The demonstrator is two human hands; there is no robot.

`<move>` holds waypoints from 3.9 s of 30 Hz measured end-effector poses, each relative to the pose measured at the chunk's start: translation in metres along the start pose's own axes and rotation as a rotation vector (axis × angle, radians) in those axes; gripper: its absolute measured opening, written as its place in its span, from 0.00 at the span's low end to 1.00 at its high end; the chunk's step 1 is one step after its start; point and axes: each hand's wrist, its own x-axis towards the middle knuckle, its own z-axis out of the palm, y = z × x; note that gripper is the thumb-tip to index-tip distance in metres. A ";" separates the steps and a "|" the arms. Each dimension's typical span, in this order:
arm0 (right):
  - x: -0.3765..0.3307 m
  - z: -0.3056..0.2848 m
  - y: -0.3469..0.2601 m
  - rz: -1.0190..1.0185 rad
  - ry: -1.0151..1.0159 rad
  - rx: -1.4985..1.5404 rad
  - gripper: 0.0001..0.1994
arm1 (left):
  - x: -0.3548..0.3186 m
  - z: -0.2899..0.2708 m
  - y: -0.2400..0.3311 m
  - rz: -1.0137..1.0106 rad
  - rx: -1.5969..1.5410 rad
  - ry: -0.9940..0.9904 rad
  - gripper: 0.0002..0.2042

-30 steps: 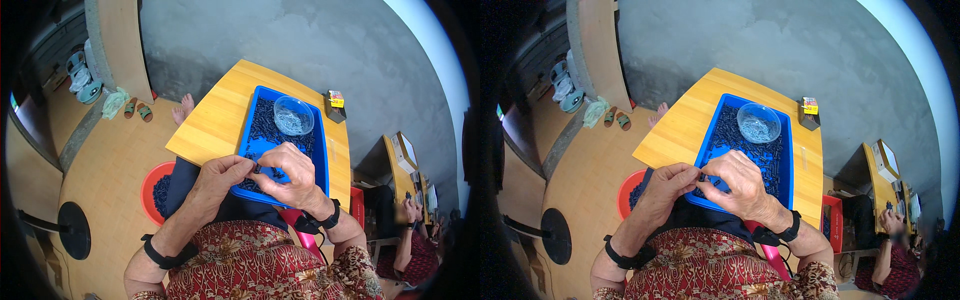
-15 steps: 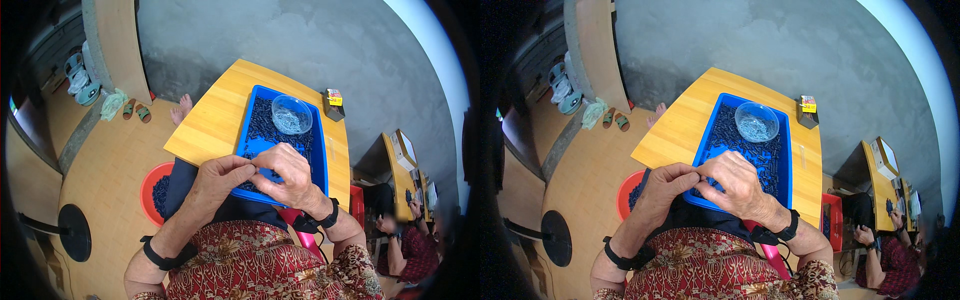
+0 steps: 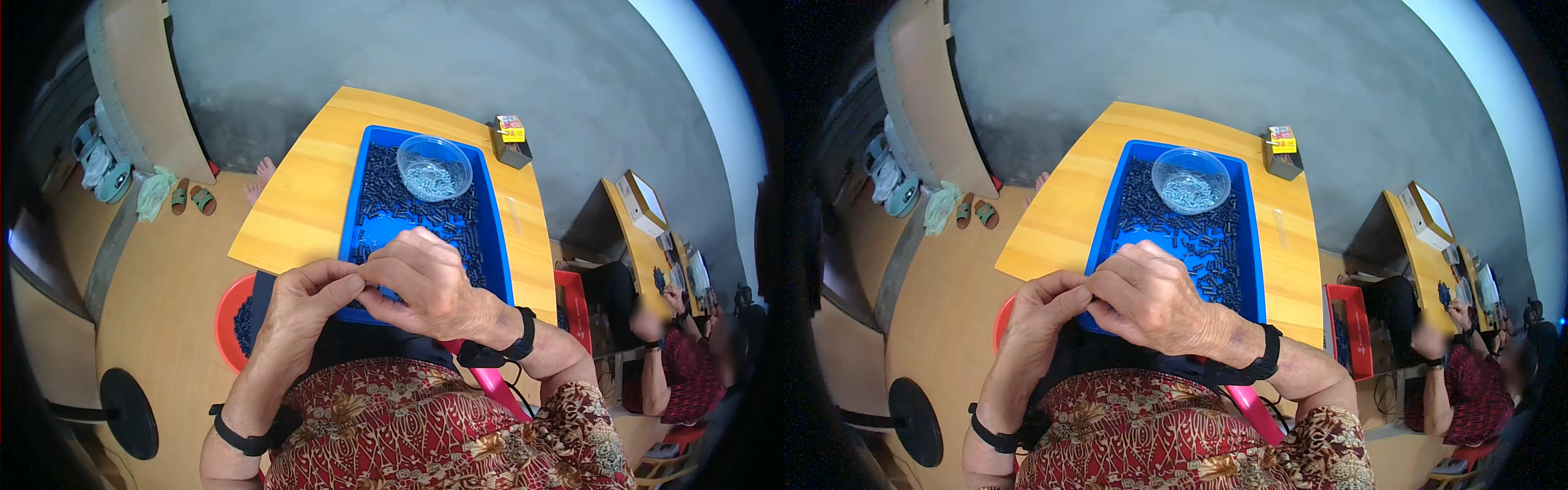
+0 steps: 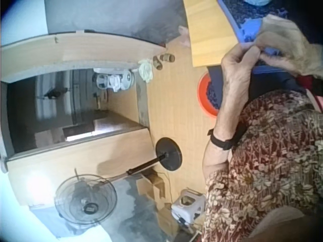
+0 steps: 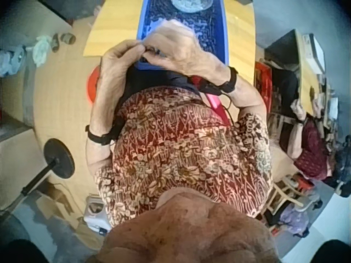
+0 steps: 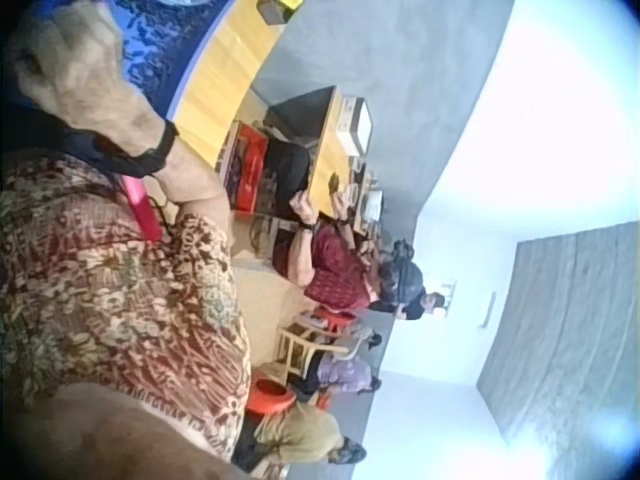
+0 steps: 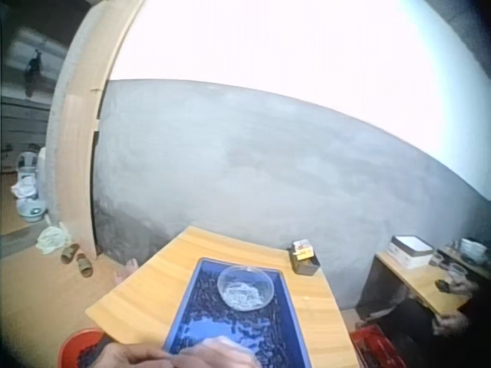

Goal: Sorting small black plastic components on a blue tray and putting specific ones into a small bowl.

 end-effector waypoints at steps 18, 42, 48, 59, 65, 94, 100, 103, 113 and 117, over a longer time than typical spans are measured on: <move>-0.030 -0.068 0.110 0.538 -0.667 -0.029 0.06 | 0.002 0.002 0.001 0.083 0.145 0.077 0.07; -0.046 -0.029 0.132 0.197 -0.791 -0.100 0.07 | 0.003 0.002 -0.001 0.037 0.122 0.069 0.07; -0.038 -0.038 0.124 0.360 -0.793 -0.055 0.06 | 0.002 0.001 -0.002 0.058 0.113 0.062 0.07; 0.018 -0.049 0.021 0.582 -0.491 0.500 0.04 | 0.003 0.003 -0.007 0.107 -0.043 0.058 0.08; 0.022 -0.033 0.002 0.548 -0.413 0.504 0.05 | 0.003 0.003 -0.007 0.142 -0.043 0.063 0.08; -0.004 0.002 -0.010 0.799 -0.041 0.754 0.09 | 0.007 -0.003 -0.009 0.149 -0.123 0.138 0.09; -0.008 0.008 -0.014 0.768 0.032 0.641 0.07 | 0.007 -0.002 -0.009 0.153 -0.135 0.144 0.09; -0.011 0.013 -0.017 0.751 0.074 0.619 0.07 | 0.007 -0.002 -0.010 0.155 -0.119 0.153 0.09; -0.012 0.019 -0.016 0.681 0.183 0.570 0.04 | 0.005 0.003 -0.008 0.156 -0.127 0.133 0.10; -0.014 0.019 -0.014 0.665 0.203 0.582 0.04 | 0.005 0.004 -0.009 0.149 -0.139 0.139 0.09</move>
